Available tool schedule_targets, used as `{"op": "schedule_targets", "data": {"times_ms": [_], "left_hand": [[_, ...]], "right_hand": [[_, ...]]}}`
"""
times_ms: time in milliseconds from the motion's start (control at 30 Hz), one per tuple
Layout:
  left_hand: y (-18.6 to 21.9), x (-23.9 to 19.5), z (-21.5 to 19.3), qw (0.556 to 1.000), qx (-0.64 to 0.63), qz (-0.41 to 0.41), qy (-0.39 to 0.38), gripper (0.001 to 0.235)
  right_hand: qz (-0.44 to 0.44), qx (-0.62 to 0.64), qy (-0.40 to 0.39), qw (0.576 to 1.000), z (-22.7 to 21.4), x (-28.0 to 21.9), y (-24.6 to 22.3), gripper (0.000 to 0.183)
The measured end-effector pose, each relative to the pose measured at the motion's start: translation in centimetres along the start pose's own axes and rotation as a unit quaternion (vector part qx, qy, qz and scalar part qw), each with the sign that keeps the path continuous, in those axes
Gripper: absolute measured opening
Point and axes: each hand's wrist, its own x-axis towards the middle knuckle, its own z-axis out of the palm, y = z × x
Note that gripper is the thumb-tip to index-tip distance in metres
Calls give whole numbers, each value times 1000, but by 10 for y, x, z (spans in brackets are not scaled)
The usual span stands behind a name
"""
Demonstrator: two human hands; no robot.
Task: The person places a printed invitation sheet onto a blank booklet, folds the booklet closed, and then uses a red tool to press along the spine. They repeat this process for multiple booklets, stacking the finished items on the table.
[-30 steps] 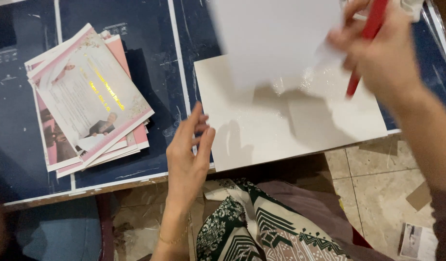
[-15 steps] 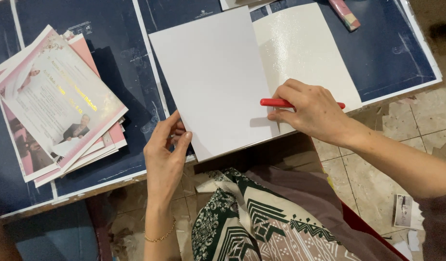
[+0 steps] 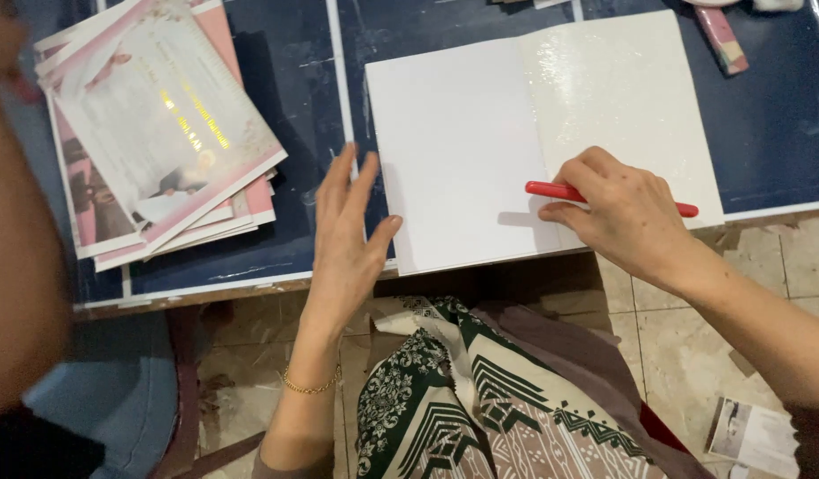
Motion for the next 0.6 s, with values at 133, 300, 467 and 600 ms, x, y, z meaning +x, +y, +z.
{"op": "schedule_targets", "data": {"times_ms": [133, 300, 467, 600], "left_hand": [[-8, 1, -5, 986, 114, 90, -77, 52], [-1, -1, -11, 975, 165, 85, -119, 66], [-1, 1, -10, 969, 194, 94, -119, 67], [-4, 0, -10, 965, 212, 96, -119, 68]], "right_hand": [[16, -2, -32, 999, -11, 0, -7, 19], [-79, 97, 65, 990, -28, -29, -24, 8], [232, 487, -183, 822, 34, -90, -14, 15], [272, 664, -131, 684, 49, -112, -5, 15]]}}
